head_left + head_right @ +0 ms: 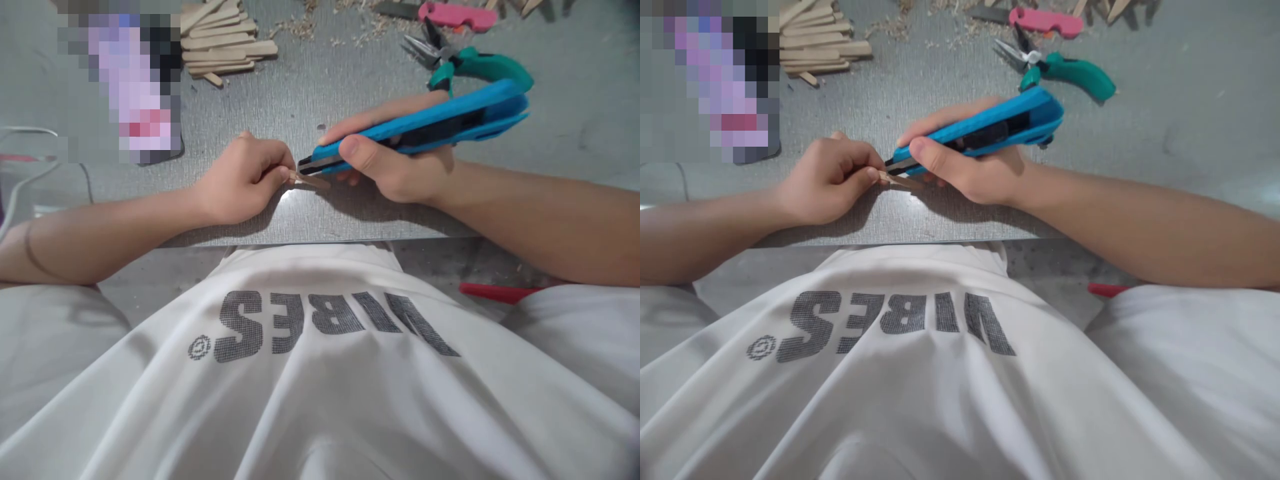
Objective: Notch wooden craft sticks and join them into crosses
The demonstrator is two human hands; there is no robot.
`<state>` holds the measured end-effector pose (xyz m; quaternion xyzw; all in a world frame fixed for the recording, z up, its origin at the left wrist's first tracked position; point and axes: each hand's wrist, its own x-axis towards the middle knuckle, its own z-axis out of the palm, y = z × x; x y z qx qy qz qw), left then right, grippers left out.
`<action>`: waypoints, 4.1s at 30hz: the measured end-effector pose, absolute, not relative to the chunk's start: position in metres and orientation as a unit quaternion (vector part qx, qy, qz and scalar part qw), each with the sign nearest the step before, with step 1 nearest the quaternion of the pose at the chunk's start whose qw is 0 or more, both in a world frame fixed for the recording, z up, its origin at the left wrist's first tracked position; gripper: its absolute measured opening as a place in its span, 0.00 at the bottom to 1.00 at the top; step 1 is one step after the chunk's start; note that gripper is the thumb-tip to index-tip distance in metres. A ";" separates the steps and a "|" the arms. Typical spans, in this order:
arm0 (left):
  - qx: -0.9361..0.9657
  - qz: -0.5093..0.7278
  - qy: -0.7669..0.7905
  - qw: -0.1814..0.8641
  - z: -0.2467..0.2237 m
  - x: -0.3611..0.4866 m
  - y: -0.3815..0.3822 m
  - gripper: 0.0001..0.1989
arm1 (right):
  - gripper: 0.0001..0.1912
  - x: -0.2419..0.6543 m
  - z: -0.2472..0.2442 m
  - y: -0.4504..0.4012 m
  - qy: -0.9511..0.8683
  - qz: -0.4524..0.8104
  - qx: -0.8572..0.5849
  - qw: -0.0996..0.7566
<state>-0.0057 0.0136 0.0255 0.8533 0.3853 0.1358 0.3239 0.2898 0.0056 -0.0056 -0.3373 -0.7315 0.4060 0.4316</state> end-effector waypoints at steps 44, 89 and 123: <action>0.774 0.245 0.370 0.452 0.014 -0.002 0.011 0.09 | 0.27 0.270 -0.007 0.010 -0.549 0.522 -0.337 0.559; 0.838 0.168 0.382 0.352 0.018 -0.009 0.020 0.12 | 0.22 0.328 0.002 0.012 -0.941 0.181 -0.184 0.218; 0.887 0.081 0.348 0.293 0.025 -0.012 0.023 0.09 | 0.19 0.314 -0.012 0.021 -0.944 0.213 -0.144 0.205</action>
